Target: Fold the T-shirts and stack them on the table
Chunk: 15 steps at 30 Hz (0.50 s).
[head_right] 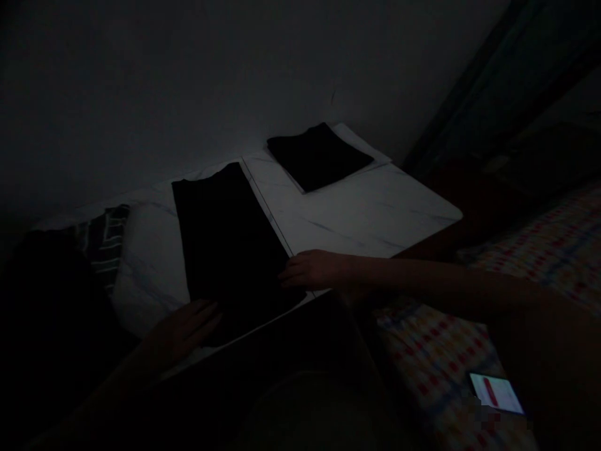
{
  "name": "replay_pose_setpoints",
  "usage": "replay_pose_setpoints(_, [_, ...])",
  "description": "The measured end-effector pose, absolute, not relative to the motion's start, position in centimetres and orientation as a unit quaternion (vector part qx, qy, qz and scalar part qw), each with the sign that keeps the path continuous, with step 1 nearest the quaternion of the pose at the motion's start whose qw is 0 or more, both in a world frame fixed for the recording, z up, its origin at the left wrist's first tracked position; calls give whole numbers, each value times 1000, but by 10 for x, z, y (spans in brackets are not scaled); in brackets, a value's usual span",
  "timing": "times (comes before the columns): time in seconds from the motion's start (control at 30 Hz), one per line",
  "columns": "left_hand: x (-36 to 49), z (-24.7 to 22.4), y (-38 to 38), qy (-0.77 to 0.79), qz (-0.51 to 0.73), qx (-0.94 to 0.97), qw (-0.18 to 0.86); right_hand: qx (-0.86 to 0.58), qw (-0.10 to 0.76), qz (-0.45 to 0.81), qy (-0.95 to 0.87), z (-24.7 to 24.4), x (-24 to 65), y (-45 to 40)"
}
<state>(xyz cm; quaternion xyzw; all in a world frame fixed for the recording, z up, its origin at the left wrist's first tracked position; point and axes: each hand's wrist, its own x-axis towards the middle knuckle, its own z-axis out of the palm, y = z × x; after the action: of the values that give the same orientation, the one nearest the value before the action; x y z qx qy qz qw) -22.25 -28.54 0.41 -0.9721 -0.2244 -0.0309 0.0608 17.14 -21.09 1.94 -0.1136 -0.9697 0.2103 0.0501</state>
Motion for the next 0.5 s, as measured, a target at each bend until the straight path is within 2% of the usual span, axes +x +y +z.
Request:
replay_pose_setpoints(0.2, [-210,-7,-282,-297,-101,-950,-5,-116,72,184,-973,9,158,-192])
replay_pose_setpoints(0.37, [-217,-1,-295,-293,-107,-949,-46,-145,71,265,-951,1,170,-201])
replay_pose_setpoints(0.5, [-226,-6,-330,-253,-81,-960,-88,-155,85,352,-919,20,184,-237])
